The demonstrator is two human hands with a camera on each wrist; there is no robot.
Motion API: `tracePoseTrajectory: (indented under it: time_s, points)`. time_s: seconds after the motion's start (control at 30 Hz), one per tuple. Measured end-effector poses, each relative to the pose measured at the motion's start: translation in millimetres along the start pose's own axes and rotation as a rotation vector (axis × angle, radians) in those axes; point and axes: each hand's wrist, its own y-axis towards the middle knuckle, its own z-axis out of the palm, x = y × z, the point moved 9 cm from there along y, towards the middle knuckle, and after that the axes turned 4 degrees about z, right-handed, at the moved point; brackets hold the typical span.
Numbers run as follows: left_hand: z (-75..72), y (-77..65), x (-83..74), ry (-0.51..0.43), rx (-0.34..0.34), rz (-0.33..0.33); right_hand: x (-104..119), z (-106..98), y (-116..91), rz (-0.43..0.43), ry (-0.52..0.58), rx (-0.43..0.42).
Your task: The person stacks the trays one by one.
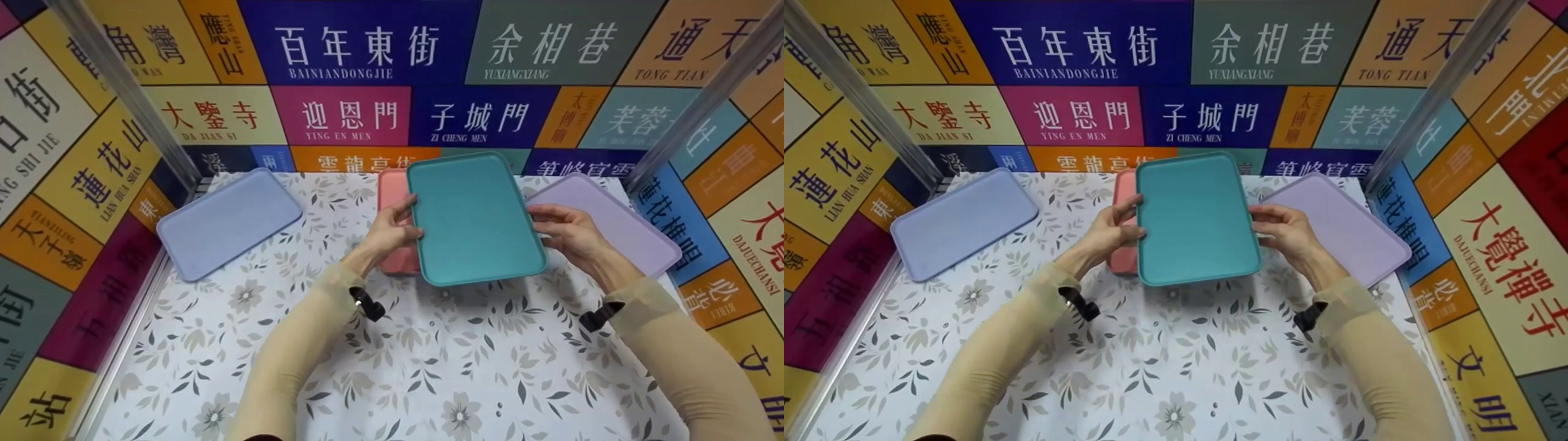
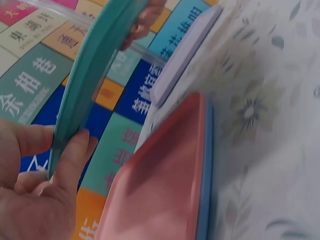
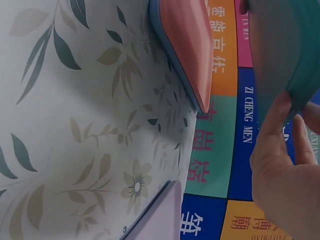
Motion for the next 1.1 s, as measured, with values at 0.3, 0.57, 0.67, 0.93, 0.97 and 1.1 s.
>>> tracePoseTrajectory:
  time_s: [0.3,0.57,0.67,0.93,0.97,1.1]
  points:
    - [-22.6,-3.8,-10.2,0.098,0.077,0.014,-2.3,25.8,13.5,0.012,-0.068,0.132]
    - [-43.2,-2.1,-10.7,0.129,0.083,0.004,-9.6,44.1,28.8,0.012,-0.113,0.173]
    - [-51.4,-0.8,-11.1,0.161,0.076,0.002,-14.4,50.2,34.9,0.012,-0.126,0.184]
    - [-71.0,3.3,-13.8,0.278,0.006,0.036,-29.1,58.9,59.0,0.016,-0.222,0.158]
    - [-72.8,3.8,-13.2,0.287,-0.005,0.036,-31.0,59.4,62.4,0.018,-0.232,0.155]
    - [-78.4,6.0,-10.0,0.316,-0.038,0.033,-38.5,62.0,74.7,0.036,-0.226,0.148]
